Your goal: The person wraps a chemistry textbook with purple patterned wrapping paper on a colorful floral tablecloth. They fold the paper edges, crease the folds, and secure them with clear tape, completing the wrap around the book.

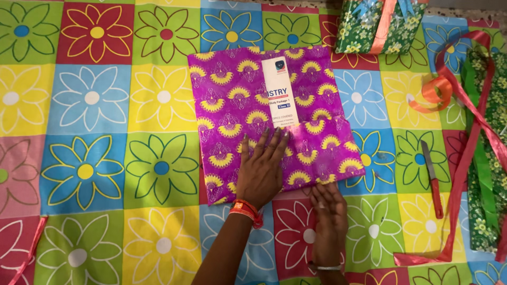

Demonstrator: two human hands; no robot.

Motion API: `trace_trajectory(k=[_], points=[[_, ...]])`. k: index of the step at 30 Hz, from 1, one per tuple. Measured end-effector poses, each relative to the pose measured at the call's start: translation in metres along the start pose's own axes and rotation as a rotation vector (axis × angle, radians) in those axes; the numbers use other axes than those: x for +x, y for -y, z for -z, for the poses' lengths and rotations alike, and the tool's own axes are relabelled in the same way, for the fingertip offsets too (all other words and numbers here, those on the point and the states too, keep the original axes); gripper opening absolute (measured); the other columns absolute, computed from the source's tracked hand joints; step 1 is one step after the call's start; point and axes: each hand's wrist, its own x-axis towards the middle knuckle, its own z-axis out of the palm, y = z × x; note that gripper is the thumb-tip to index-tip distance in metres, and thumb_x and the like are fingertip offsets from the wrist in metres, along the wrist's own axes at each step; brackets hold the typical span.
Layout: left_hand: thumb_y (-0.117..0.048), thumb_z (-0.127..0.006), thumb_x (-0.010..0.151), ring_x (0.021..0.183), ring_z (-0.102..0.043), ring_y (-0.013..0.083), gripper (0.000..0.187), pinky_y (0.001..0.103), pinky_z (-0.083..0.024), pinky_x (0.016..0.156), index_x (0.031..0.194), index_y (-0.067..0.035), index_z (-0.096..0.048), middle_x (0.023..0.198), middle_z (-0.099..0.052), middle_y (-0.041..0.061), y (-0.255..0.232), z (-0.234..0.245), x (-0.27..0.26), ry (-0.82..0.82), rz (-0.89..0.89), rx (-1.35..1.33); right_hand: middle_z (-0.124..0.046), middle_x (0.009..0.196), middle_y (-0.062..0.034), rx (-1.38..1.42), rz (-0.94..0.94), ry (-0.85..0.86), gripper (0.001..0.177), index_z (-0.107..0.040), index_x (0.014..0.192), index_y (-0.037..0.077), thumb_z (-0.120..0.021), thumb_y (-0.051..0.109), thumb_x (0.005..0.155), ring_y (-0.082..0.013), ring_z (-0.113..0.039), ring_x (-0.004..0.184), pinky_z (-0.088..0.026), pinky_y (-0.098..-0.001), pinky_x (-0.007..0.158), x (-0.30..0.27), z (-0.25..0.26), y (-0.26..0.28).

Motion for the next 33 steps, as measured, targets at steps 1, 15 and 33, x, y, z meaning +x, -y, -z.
trace_trajectory(k=[1, 15, 33], points=[[-0.019, -0.049, 0.092, 0.155, -0.026, 0.0264, 0.070, 0.062, -0.008, 0.124, 0.160, -0.015, -0.032, 0.165, -0.035, 0.006, 0.000, 0.000, 0.000, 0.004, 0.001, 0.000, -0.053, 0.147, -0.0205, 0.006, 0.006, 0.004, 0.051, -0.037, 0.152, -0.004, -0.044, 0.004, 0.101, -0.0293, -0.054, 0.136, -0.043, -0.0427, 0.117, 0.001, -0.002, -0.002], [-0.018, -0.048, 0.090, 0.154, -0.028, 0.0267, 0.075, 0.062, -0.008, 0.124, 0.161, -0.011, -0.027, 0.162, -0.040, 0.007, -0.002, 0.007, 0.002, 0.006, 0.024, -0.049, -0.056, 0.143, -0.0190, -0.053, 0.052, 0.032, 0.051, -0.042, 0.150, -0.004, -0.050, 0.000, 0.100, -0.0270, -0.058, 0.132, -0.045, -0.0393, 0.115, 0.006, 0.002, -0.018], [-0.029, -0.046, 0.095, 0.151, -0.037, 0.0279, 0.068, 0.060, -0.014, 0.125, 0.159, -0.012, -0.034, 0.162, -0.044, 0.006, -0.004, 0.006, 0.001, -0.068, 0.038, -0.047, -0.073, 0.115, -0.0099, -0.475, -0.100, 0.304, 0.053, -0.056, 0.140, 0.003, -0.069, 0.001, 0.089, -0.0172, -0.068, 0.106, -0.055, -0.0289, 0.092, 0.220, 0.049, 0.055]])
